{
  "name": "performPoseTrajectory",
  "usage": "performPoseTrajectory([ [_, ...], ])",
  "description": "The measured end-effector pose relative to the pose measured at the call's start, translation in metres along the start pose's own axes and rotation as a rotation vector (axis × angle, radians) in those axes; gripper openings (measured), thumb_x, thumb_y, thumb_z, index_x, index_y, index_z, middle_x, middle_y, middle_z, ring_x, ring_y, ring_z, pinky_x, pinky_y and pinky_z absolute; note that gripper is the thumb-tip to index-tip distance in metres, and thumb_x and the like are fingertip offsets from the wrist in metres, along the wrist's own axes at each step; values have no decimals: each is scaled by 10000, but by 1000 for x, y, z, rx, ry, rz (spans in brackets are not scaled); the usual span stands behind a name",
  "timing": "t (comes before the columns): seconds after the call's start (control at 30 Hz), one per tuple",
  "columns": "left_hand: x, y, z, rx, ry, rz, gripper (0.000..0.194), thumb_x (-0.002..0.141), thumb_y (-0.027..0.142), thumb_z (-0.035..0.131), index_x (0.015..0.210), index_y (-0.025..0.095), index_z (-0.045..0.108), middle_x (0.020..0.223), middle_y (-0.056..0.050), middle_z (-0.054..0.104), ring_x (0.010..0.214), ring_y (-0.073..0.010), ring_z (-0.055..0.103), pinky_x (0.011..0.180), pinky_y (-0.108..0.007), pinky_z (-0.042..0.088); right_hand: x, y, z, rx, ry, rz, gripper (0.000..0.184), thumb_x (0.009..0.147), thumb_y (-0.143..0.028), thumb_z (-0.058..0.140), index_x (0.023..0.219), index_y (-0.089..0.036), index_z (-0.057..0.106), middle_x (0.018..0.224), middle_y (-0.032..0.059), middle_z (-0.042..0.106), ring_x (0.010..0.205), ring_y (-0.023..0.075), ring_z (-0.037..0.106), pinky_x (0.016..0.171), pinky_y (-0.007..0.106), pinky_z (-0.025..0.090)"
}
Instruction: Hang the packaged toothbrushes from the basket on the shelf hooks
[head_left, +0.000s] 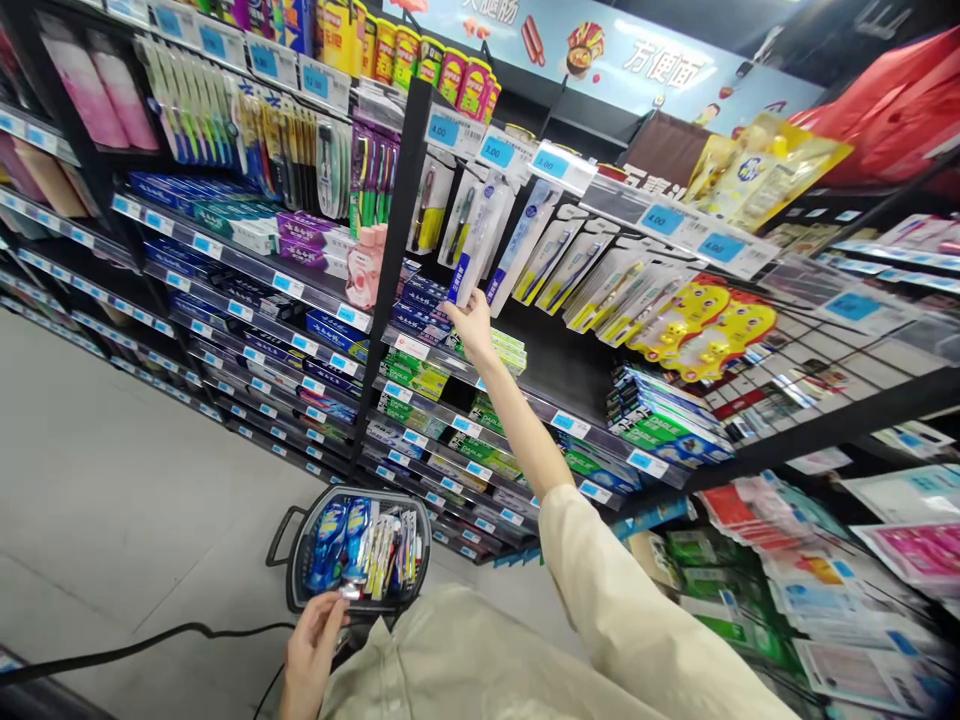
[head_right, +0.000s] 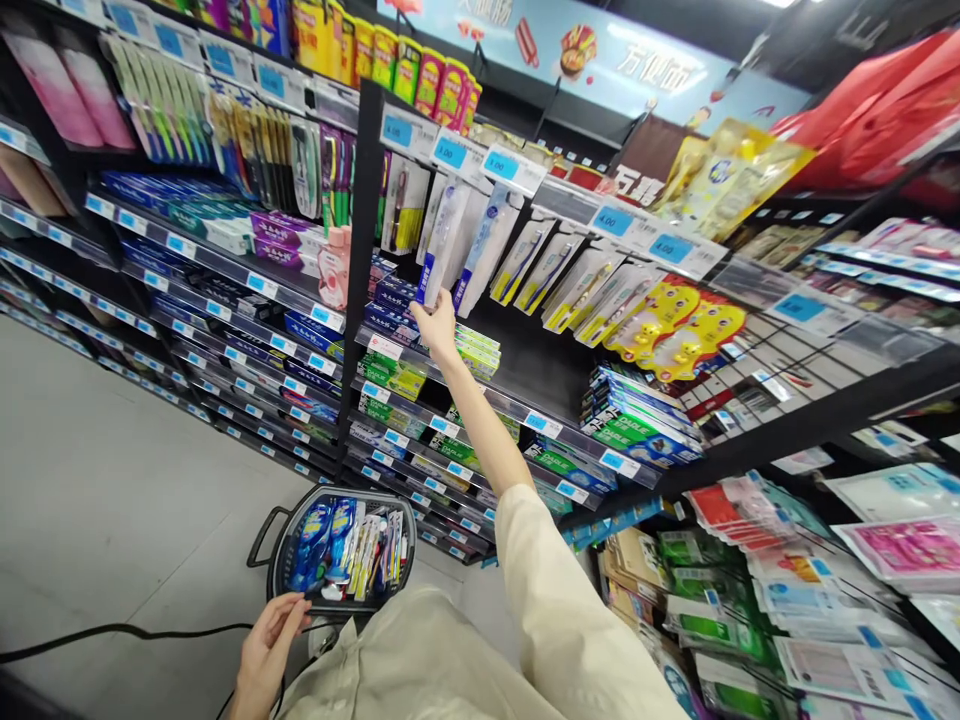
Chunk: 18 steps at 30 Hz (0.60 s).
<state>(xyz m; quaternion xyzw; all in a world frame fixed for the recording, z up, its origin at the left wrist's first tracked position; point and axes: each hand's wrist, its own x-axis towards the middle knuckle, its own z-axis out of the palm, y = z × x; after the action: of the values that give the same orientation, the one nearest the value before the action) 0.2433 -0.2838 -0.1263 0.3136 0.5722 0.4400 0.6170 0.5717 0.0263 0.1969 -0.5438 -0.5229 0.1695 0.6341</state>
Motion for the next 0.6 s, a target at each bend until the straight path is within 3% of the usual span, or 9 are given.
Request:
performPoseTrajectory([
  [0.13,0,-9,-3,10,-3,10,717,462,758,866,844,169,720,776,-88,776,682,-262,734,639,-313,614,-67,10,-4,65,-23,146,799,778,-404,783,1461,-228,405,1520,185,486,1253,255,616,953,412,585],
  [0.2,1,-10,-4,20,-10,1,718,466,759,863,853,170,723,786,-95,780,694,-267,737,642,-314,617,-100,18,-9,80,-108,186,752,784,-420,773,1435,-232,448,1514,184,490,1198,249,648,910,406,603],
  [0.27,4,-7,-3,28,-23,-24,731,430,763,870,835,171,727,778,-101,783,695,-279,741,642,-324,621,-128,28,-17,60,-301,193,603,821,-437,733,1345,-205,548,1397,158,600,1074,217,696,876,378,608],
  [0.33,8,-3,-1,36,-37,-48,743,385,768,875,806,173,732,767,-104,786,693,-293,746,642,-337,627,-153,39,-28,-28,-609,191,477,883,-448,666,1274,-179,616,1229,118,703,980,192,717,870,350,600],
  [0.47,16,6,6,73,-78,-63,764,337,796,862,773,181,734,750,-110,791,679,-310,752,637,-358,632,-202,67,-46,-468,-1304,187,538,906,-453,666,1364,-178,604,1185,127,745,1012,249,736,894,363,581],
  [0.53,18,9,12,96,-114,-64,769,358,822,840,779,187,734,750,-112,794,680,-312,754,640,-364,628,-236,84,-51,-750,-1461,205,595,878,-473,698,1374,-157,606,1214,173,734,1062,321,731,885,408,583],
  [0.6,16,9,18,113,-127,-38,767,420,849,806,806,190,733,761,-109,794,677,-299,749,644,-359,618,-278,104,-52,-951,-1437,234,566,871,-478,686,1336,-159,636,1164,185,749,1072,367,729,865,445,587],
])
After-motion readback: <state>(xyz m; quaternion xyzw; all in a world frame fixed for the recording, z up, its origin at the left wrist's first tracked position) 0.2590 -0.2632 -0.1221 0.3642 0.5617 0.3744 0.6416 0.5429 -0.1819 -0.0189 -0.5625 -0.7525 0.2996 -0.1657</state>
